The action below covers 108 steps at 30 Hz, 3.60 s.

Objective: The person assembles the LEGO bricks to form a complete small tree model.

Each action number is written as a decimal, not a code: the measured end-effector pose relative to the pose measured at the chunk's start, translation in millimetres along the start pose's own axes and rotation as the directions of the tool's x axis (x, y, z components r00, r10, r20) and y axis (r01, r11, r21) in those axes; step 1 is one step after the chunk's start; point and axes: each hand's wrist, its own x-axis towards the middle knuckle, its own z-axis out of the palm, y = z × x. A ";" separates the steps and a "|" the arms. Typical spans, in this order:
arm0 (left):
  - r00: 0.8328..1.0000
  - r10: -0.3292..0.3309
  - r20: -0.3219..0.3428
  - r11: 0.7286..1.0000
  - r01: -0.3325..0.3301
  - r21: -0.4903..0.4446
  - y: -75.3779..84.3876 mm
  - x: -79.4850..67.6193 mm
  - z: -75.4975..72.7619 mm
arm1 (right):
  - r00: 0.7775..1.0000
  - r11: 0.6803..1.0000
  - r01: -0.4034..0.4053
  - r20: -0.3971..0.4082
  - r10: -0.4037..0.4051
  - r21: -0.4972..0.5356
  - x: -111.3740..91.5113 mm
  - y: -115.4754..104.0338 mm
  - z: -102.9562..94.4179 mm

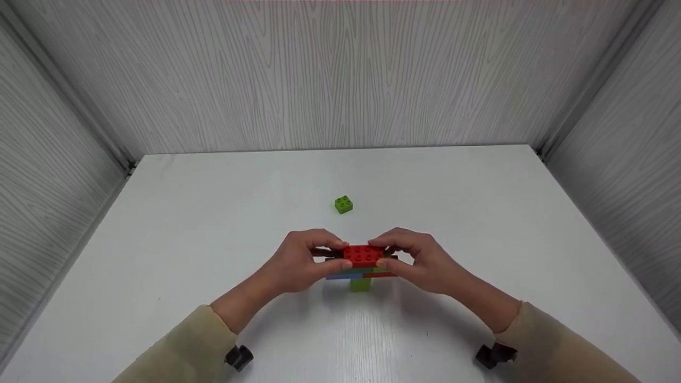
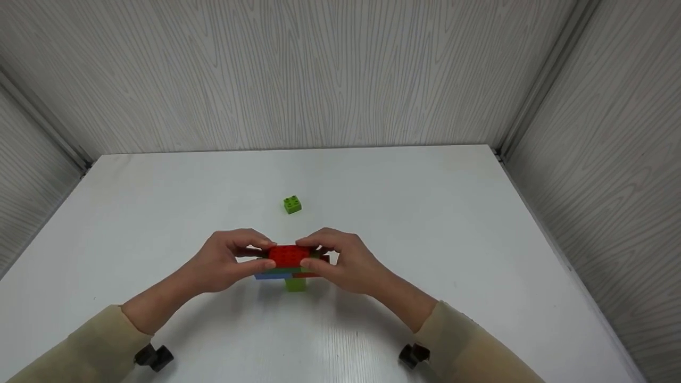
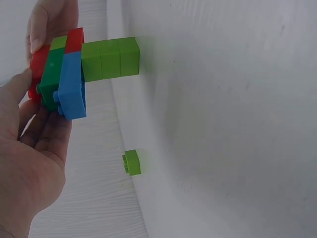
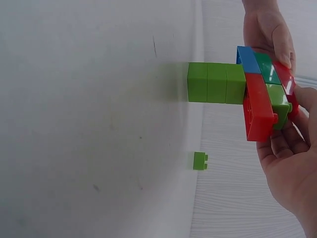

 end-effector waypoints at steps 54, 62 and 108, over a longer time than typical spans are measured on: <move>0.985 -0.059 -0.165 0.998 0.065 0.028 -27.7 45.2 -37.1 | 0.988 0.988 -0.154 -0.025 0.154 -0.003 -0.3 2.3 4.4; 0.959 -0.196 -0.203 0.980 0.199 -0.002 -64.2 83.2 -44.5 | 0.984 0.984 -0.177 -0.021 0.176 -0.005 -0.3 2.6 4.9; 0.901 -0.399 -0.169 0.910 0.412 0.047 -105.7 116.1 -16.8 | 0.982 0.982 -0.187 -0.028 0.188 0.029 -3.8 -0.1 4.5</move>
